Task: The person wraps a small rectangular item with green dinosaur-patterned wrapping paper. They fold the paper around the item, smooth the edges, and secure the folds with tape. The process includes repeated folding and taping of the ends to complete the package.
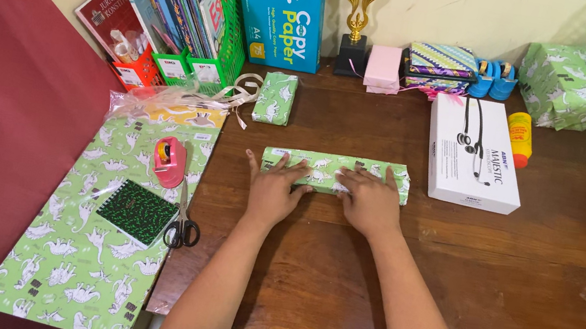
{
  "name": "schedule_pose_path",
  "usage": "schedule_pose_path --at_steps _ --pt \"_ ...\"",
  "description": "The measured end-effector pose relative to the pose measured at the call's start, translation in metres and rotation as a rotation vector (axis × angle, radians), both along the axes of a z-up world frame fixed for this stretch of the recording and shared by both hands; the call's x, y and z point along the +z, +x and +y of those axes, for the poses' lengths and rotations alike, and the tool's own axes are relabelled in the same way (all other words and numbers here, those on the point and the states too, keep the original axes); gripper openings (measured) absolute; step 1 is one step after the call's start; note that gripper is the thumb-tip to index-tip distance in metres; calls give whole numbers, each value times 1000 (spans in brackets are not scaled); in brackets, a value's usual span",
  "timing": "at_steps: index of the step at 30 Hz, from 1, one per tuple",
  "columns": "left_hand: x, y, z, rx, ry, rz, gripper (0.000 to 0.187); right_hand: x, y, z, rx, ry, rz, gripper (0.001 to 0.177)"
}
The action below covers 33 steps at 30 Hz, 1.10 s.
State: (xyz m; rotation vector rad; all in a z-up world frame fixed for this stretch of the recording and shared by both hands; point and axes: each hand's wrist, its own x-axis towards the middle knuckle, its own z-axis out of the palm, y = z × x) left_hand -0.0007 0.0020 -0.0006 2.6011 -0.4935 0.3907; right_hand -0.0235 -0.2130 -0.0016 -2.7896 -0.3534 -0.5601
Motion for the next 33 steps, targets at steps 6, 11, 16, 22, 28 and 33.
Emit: schedule_pose_path --at_steps 6,11,16,22,28,33 --pt "-18 3 -8 -54 73 -177 27 18 -7 -7 -226 55 41 43" --pt "-18 2 -6 -70 -3 -257 29 6 -3 -3 -180 12 -99 32" --pt "-5 -3 -4 -6 -87 -452 25 1 -1 0 -216 19 -110 28" --pt "28 -25 -4 -26 -122 -625 19 16 -9 6 -127 67 -202 36" --pt "84 -67 15 36 -240 -514 23 32 -19 38 76 200 -125 33" --pt "98 -85 98 129 -215 -268 32 34 -21 83 321 457 98 25"
